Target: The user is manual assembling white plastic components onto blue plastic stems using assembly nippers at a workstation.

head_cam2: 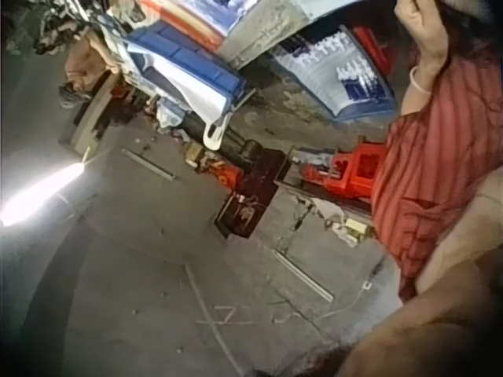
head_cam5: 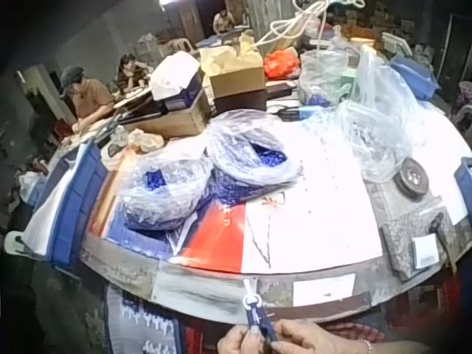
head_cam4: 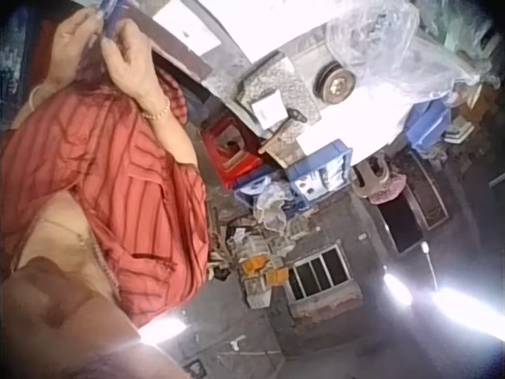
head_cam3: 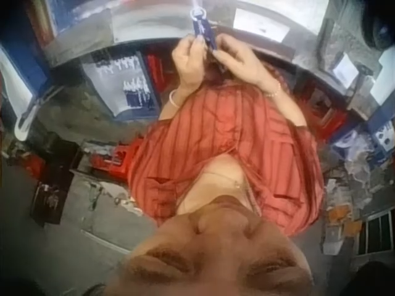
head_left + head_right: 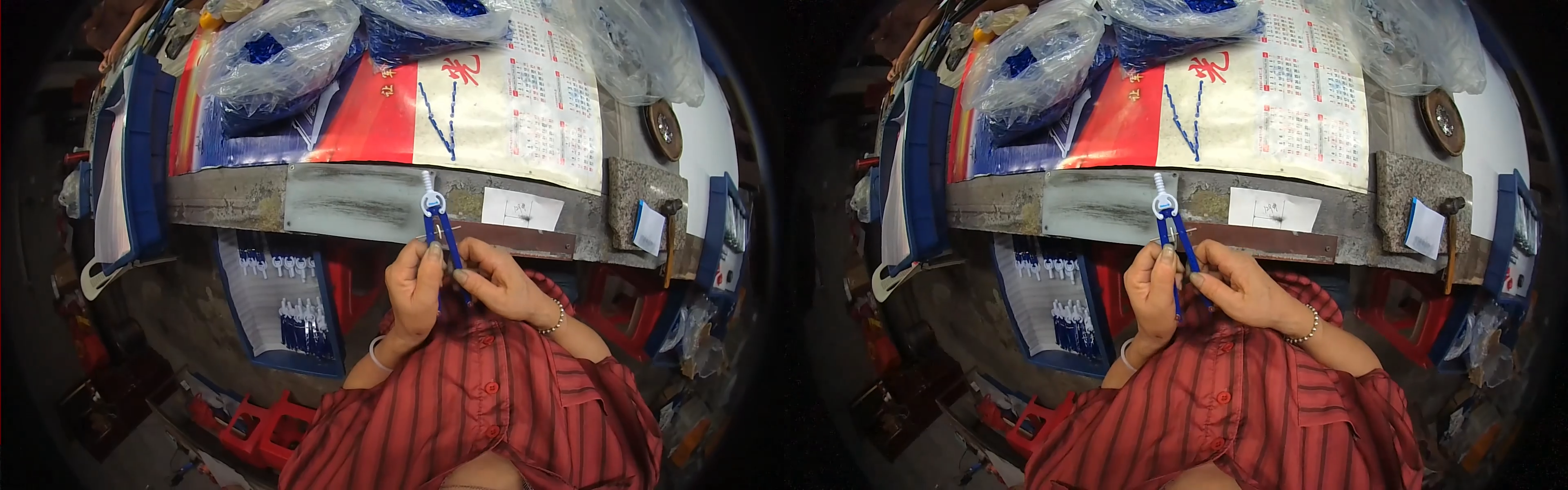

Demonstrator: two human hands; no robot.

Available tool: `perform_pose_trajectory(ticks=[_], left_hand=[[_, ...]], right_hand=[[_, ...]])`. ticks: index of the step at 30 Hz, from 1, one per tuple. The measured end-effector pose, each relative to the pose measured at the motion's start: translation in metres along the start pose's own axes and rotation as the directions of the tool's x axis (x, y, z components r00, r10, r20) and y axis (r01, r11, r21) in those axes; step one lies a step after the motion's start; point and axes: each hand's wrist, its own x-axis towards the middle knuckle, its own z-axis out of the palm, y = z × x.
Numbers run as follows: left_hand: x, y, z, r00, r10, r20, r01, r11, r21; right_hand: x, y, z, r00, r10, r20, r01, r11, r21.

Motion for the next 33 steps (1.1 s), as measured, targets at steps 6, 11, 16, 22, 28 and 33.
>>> perform_pose_trajectory(ticks=[6, 11, 16, 22, 28, 33], left_hand=[[0.005, -0.007, -0.008, 0.991, -0.097, 0.096, 0.100, 0.994, -0.032], [0.003, 0.001, -0.005, 0.975, -0.205, 0.090, 0.214, 0.970, -0.113], [0.004, 0.003, -0.008, 0.979, 0.021, 0.204, -0.061, 0.980, 0.189], [0.001, 0.002, -0.014, 1.000, -0.002, 0.026, -0.001, 0.992, 0.123], [0.008, -0.007, -0.034, 0.974, 0.143, -0.178, -0.130, 0.988, 0.083], [0.011, 0.056, -0.044, 0.735, 0.530, 0.424, -0.585, 0.179, 0.791]], right_hand=[[0.000, 0.000, -0.005, 0.997, 0.075, 0.016, -0.075, 0.997, 0.030], [0.004, 0.000, -0.007, 0.999, 0.045, -0.030, -0.045, 0.999, -0.001], [0.015, 0.004, -0.005, 0.990, 0.022, -0.139, -0.009, 0.995, 0.096], [0.018, -0.006, 0.012, 0.995, -0.064, -0.071, 0.065, 0.998, 0.009], [0.013, -0.017, -0.004, 0.997, 0.004, 0.083, 0.025, 0.935, -0.354], [0.018, -0.037, -0.021, 0.955, -0.053, 0.293, 0.245, 0.698, -0.673]])
